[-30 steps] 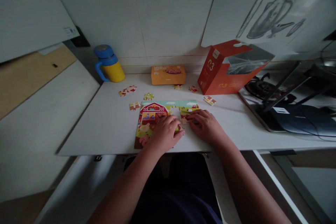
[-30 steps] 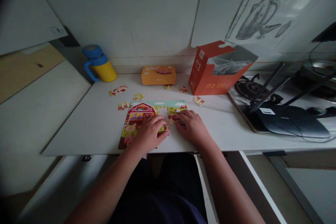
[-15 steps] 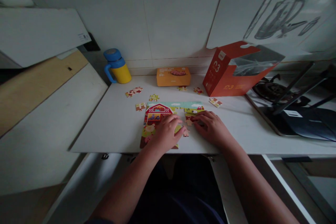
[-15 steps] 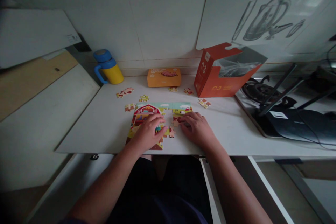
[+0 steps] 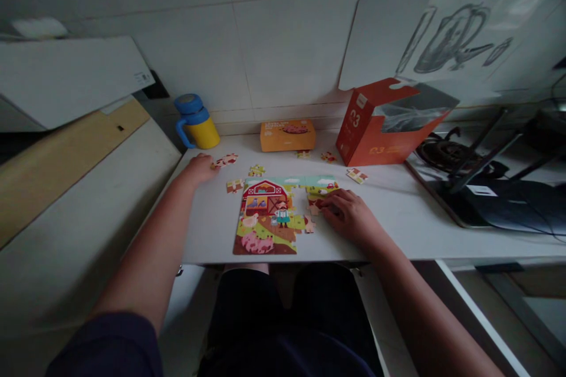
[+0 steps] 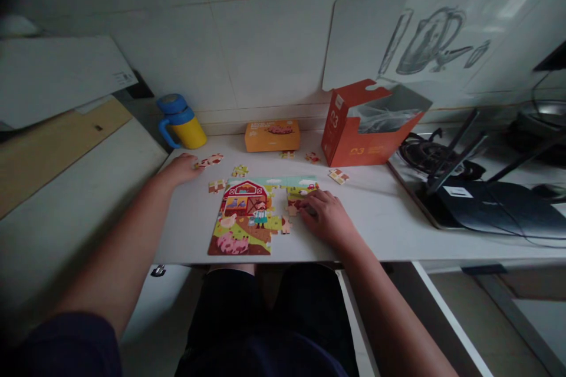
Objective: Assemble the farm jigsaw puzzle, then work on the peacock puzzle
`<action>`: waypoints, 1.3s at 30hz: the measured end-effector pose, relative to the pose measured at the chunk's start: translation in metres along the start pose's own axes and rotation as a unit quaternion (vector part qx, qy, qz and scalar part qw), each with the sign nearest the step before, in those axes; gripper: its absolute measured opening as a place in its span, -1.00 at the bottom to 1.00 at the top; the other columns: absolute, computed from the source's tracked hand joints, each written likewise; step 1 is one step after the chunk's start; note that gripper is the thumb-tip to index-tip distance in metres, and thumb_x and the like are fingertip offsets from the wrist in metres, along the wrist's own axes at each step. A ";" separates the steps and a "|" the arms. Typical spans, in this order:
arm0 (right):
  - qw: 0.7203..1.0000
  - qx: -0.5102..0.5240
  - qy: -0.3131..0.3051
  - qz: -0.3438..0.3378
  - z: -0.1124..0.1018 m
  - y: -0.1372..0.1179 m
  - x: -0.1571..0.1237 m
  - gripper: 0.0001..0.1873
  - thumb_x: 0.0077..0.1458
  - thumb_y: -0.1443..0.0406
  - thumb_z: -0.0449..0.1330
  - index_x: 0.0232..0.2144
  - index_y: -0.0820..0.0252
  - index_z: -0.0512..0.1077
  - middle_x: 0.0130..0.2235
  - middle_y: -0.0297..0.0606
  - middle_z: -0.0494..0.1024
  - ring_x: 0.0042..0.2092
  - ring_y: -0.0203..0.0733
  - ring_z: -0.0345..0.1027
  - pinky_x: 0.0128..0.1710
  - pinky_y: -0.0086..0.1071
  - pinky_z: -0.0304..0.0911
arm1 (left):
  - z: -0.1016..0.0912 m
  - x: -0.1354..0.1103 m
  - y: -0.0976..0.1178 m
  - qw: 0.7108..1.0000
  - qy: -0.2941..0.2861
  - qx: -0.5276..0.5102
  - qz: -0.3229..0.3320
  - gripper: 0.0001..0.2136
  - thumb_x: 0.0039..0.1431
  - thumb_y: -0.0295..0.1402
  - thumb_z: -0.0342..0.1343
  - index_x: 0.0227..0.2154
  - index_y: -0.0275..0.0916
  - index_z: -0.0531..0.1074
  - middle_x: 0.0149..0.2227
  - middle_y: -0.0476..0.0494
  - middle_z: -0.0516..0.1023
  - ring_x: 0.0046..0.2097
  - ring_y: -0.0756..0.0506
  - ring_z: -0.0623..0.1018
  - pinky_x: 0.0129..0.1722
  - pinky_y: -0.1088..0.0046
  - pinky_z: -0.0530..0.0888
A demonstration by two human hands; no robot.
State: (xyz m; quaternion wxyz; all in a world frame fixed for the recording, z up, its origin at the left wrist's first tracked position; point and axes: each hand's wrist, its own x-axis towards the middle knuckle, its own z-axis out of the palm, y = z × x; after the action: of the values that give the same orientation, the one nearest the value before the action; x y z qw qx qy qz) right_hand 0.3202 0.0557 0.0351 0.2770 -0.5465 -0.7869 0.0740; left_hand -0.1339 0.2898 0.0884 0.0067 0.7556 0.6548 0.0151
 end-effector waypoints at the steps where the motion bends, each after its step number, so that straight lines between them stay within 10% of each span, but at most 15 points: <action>1: 1.000 0.000 0.003 0.001 0.000 0.000 0.000 -0.82 0.36 0.23 0.23 -0.08 0.06 0.62 -0.02 -0.08 0.64 -0.01 0.07 0.50 0.03 -0.04 0.43 | 0.000 0.005 -0.005 1.000 -0.012 -0.002 -0.002 -0.58 0.16 -0.09 0.20 -0.12 -0.36 0.62 0.00 -0.46 0.65 0.11 -0.39 0.56 0.17 0.18 0.43; 16: 0.996 0.016 0.068 0.063 -0.005 0.000 0.001 -0.63 0.50 0.13 0.01 -0.27 0.10 0.52 -0.22 -0.10 0.61 -0.18 -0.01 0.46 -0.13 -0.19 0.32 | 0.000 0.002 -0.025 0.982 -0.026 -0.164 -0.086 -0.56 -0.11 0.11 0.39 -0.43 -0.18 0.52 -0.47 -0.05 0.54 -0.34 -0.19 0.52 -0.38 0.37 0.27; 22: 0.985 -0.001 0.060 0.161 -0.005 -0.001 -0.002 -0.48 0.52 0.01 -0.09 -0.39 0.08 0.43 -0.37 -0.15 0.60 -0.36 -0.08 0.41 -0.32 -0.26 0.14 | 0.000 -0.049 0.049 0.848 0.030 -0.527 -0.051 -0.49 -0.22 -0.04 0.53 -0.35 -0.18 0.37 -0.42 0.00 0.59 -0.37 -0.07 0.51 -0.41 0.48 0.31; 28: 0.978 0.004 0.067 0.200 -0.008 -0.005 -0.001 -0.45 0.51 -0.01 -0.12 -0.41 0.07 0.42 -0.37 -0.14 0.62 -0.36 -0.07 0.44 -0.30 -0.27 0.14 | 0.005 -0.096 0.141 0.736 -0.026 -0.675 0.053 -0.42 0.00 -0.22 0.50 0.09 -0.19 0.47 -0.32 -0.02 0.62 -0.28 -0.06 0.62 -0.19 0.38 0.55; 34: 0.980 0.001 0.069 0.189 -0.008 -0.004 -0.002 -0.45 0.51 -0.02 -0.11 -0.38 0.08 0.47 -0.36 -0.13 0.63 -0.36 -0.08 0.44 -0.32 -0.29 0.14 | 0.012 -0.126 0.209 0.676 -0.107 -0.720 0.113 -0.48 0.21 -0.30 0.40 0.21 -0.06 0.42 -0.25 -0.03 0.62 -0.19 -0.10 0.71 -0.14 0.35 0.60; 39: 0.979 -0.016 0.054 0.194 -0.005 -0.001 -0.003 -0.46 0.51 -0.02 -0.09 -0.40 0.07 0.45 -0.40 -0.16 0.61 -0.39 -0.09 0.40 -0.35 -0.29 0.08 | 0.026 -0.132 0.227 0.689 -0.097 -0.710 0.108 -0.62 0.27 -0.28 0.36 0.10 -0.11 0.46 -0.26 -0.07 0.67 -0.21 -0.07 0.68 -0.19 0.43 0.54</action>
State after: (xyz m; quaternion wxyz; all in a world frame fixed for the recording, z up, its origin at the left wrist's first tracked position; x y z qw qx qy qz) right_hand 0.3228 0.0514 0.0386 0.2906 -0.6966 -0.6506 0.0837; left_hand 0.0730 0.1266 0.0669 0.6029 0.5884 0.3580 0.4027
